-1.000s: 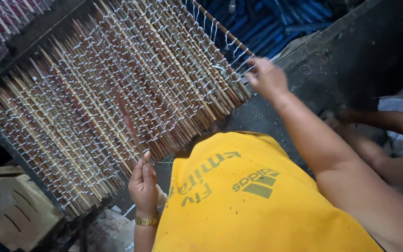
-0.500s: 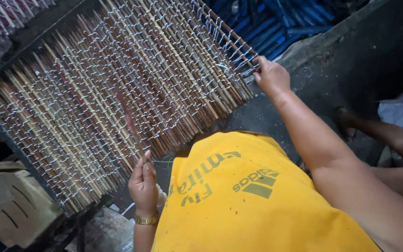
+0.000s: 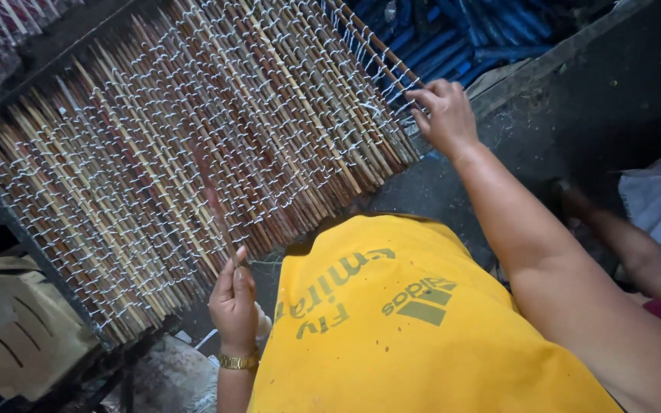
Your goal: The person repeatedly dips bundles of thin sticks into a bucket of dark liquid, then places them on a drying rack. The process is repeated multiple times with different bundles.
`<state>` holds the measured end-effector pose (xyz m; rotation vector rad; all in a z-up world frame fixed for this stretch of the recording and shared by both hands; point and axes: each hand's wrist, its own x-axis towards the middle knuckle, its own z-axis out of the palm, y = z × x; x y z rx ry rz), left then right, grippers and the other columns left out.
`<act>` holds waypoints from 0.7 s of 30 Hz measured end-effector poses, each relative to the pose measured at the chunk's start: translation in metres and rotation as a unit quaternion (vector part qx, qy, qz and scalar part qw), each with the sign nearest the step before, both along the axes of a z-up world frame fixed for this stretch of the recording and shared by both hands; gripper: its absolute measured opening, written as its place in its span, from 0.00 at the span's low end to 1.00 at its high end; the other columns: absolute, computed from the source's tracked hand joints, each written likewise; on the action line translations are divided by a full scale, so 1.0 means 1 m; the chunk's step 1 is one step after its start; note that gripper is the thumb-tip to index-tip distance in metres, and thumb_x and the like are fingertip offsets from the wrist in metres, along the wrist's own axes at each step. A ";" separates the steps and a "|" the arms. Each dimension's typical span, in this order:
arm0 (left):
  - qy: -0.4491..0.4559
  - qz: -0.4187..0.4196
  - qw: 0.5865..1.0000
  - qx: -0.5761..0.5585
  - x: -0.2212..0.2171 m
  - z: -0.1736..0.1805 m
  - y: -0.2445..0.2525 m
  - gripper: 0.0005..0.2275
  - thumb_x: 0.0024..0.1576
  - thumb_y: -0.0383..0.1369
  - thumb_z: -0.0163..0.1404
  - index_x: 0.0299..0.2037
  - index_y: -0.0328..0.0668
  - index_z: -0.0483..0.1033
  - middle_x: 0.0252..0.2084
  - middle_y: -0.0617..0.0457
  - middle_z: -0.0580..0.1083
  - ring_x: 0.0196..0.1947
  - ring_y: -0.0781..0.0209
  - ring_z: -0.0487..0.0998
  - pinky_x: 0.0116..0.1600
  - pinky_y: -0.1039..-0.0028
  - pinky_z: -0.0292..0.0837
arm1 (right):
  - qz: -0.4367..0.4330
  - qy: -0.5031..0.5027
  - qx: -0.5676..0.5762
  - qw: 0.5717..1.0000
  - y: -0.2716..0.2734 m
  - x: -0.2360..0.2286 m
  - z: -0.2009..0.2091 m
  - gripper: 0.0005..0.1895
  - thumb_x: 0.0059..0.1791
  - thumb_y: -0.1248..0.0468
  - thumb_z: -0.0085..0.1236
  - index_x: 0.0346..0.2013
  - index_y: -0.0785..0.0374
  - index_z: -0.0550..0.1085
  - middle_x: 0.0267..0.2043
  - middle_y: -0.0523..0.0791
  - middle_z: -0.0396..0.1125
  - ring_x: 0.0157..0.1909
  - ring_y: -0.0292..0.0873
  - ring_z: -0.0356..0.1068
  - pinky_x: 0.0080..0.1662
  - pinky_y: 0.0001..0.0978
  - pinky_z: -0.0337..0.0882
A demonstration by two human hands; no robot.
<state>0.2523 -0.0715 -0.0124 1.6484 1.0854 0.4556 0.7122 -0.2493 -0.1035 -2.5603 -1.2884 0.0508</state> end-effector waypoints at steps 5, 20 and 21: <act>0.007 -0.004 1.000 0.013 0.002 0.004 -0.001 0.17 0.68 0.34 0.42 0.64 0.41 0.73 0.26 0.64 0.65 0.25 0.72 0.62 0.30 0.77 0.60 | -0.051 0.089 -0.060 0.993 0.020 0.002 -0.006 0.12 0.52 0.50 0.62 0.50 0.42 0.82 0.60 0.42 0.68 0.64 0.55 0.58 0.58 0.56 0.57; 0.023 0.014 1.000 -0.004 -0.008 0.008 -0.004 0.17 0.68 0.36 0.41 0.64 0.40 0.73 0.25 0.63 0.65 0.23 0.72 0.62 0.28 0.78 0.58 | -0.096 0.173 -0.121 0.973 0.038 -0.004 0.006 0.16 0.54 0.45 0.56 0.52 0.43 0.79 0.60 0.45 0.66 0.65 0.57 0.57 0.61 0.58 0.54; 0.032 0.012 0.999 -0.003 -0.007 0.010 -0.005 0.17 0.68 0.36 0.41 0.63 0.40 0.74 0.25 0.62 0.66 0.24 0.72 0.64 0.29 0.77 0.60 | -0.107 0.164 -0.116 0.974 0.040 -0.005 0.004 0.15 0.55 0.43 0.56 0.48 0.43 0.81 0.59 0.44 0.68 0.64 0.57 0.58 0.61 0.57 0.54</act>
